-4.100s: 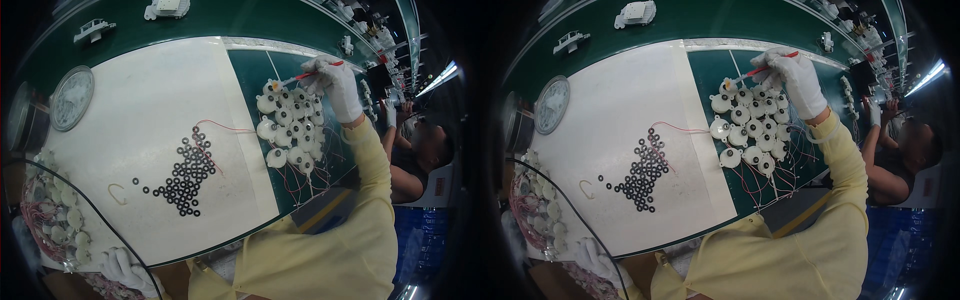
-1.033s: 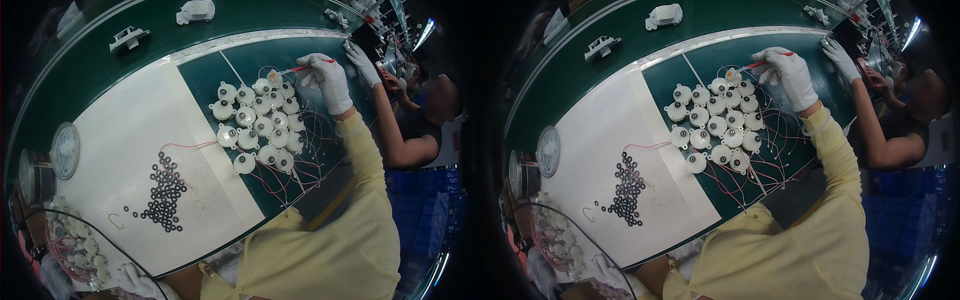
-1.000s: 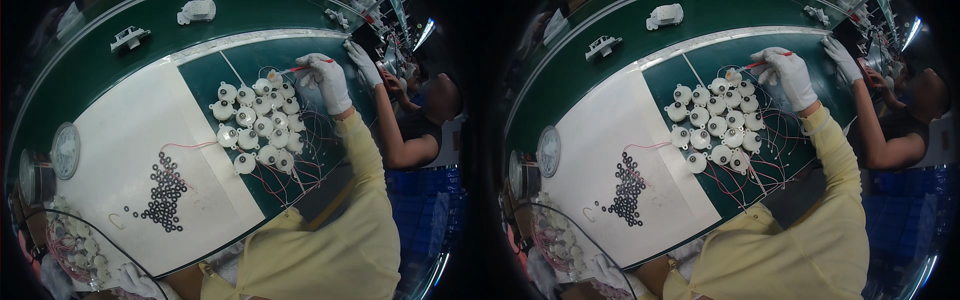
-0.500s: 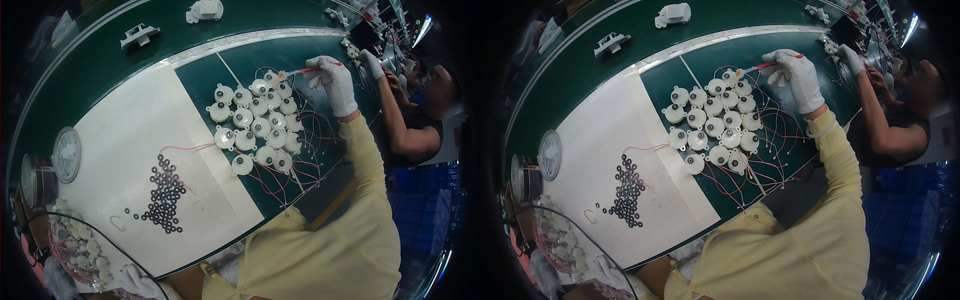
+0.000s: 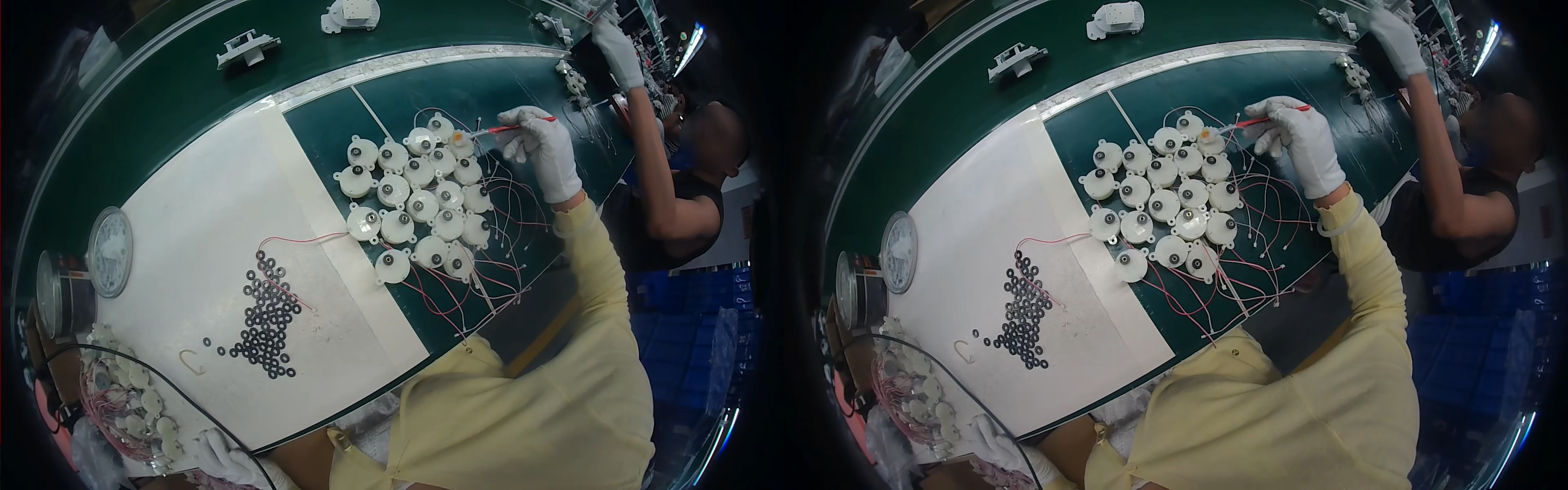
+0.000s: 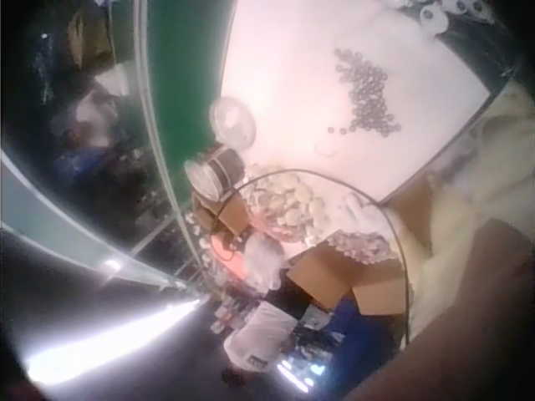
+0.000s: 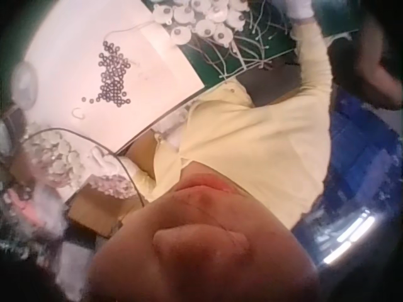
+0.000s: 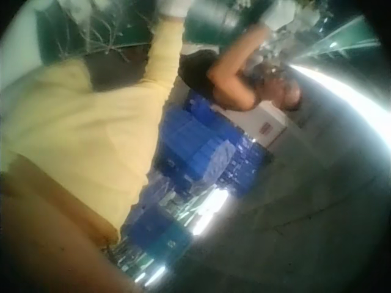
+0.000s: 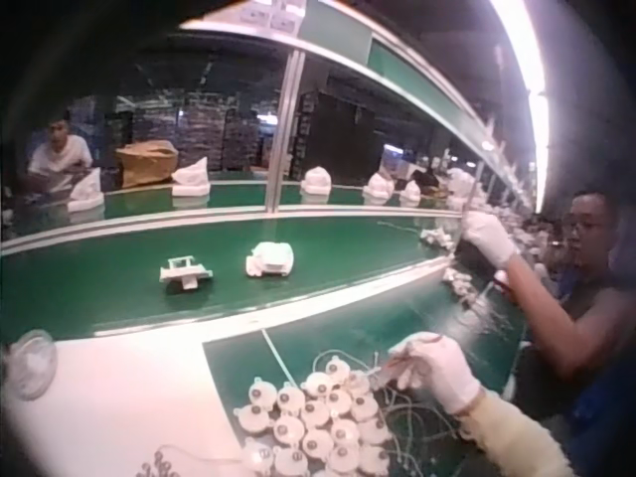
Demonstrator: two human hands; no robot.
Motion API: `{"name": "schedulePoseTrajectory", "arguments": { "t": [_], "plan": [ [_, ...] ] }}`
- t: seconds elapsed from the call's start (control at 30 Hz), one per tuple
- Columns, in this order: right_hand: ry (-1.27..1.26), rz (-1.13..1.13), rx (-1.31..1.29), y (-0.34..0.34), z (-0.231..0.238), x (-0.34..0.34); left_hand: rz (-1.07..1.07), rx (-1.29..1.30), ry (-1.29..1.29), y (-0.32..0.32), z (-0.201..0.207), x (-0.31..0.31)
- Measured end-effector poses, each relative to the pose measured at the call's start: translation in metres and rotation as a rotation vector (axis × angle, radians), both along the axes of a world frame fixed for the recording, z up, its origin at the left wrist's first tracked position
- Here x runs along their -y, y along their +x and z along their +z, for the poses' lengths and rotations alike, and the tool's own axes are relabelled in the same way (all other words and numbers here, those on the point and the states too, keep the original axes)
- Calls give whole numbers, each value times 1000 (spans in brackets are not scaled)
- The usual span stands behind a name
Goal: The person assembles small white plastic housings with wires by inserting metal washers into the center of each unit. They repeatedly pick up a washer, place it into the housing, and set the completed unit aside. Later, they use a red-handled tool to apply a substance to the center of the assembled units.
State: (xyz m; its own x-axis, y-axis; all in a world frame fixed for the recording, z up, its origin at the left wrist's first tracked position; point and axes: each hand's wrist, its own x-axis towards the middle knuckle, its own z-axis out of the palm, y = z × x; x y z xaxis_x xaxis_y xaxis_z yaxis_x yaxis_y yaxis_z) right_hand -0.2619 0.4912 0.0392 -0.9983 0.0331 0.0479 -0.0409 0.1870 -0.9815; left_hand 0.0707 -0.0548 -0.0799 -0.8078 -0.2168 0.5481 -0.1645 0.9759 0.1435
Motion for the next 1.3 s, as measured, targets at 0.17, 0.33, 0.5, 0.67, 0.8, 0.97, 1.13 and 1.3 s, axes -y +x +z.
{"name": "schedulePoseTrajectory", "arguments": {
  "t": [0.17,0.33,0.5,0.67,0.8,0.97,1.13,1.3],
  "plan": [
    [6,-23,7,5,-3,-8,-68,-81,152,-1,-6,2],
    [-78,-40,-31,15,3,-6,-83,-27,85,-10,10,-6],
    [-79,45,10,15,6,16,-88,-88,119,-12,8,-7],
    [-90,69,31,12,3,29,-33,86,5,-7,16,-6],
    [-34,82,32,11,1,28,7,11,-42,-4,4,-2],
    [-23,39,39,14,-3,22,-12,75,23,-11,22,-15],
    [-63,38,-4,19,1,17,8,-22,-113,-10,11,-12],
    [-137,112,32,20,10,40,28,-1,-74,-10,14,-17]
  ]
}}
